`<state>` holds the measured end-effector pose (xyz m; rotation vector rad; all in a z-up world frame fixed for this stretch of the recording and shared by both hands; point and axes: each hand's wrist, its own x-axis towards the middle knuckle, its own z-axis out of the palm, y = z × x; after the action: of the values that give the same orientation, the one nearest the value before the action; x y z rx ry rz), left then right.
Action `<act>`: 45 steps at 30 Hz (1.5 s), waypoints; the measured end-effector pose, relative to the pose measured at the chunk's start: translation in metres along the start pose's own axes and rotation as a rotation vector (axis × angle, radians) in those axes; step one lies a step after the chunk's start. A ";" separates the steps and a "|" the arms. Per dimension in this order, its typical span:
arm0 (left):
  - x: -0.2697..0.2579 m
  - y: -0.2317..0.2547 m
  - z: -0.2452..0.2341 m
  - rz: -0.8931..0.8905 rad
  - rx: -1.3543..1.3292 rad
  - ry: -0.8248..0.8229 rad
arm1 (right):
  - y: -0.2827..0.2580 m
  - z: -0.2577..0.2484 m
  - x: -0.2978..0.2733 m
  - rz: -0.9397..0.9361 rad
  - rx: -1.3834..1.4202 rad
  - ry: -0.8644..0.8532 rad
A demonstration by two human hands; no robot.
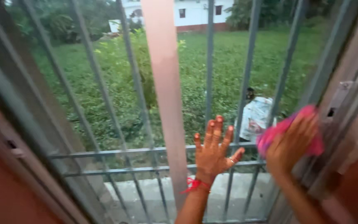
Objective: The person wipes a window pane with a pink cloth, moving the cloth across the glass in repeated strokes. The person uses both hands to hold and maneuver the cloth while cleaning the window surface.
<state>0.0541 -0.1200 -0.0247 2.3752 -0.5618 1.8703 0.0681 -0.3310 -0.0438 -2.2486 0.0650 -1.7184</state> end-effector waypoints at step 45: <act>0.173 -0.111 -0.143 0.170 -0.140 0.257 | -0.158 -0.081 0.176 -0.523 -0.066 0.060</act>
<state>-0.0090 -0.0195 0.1961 2.0164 -0.8581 2.0847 0.0167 -0.2369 0.1824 -2.4069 -0.5022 -2.0563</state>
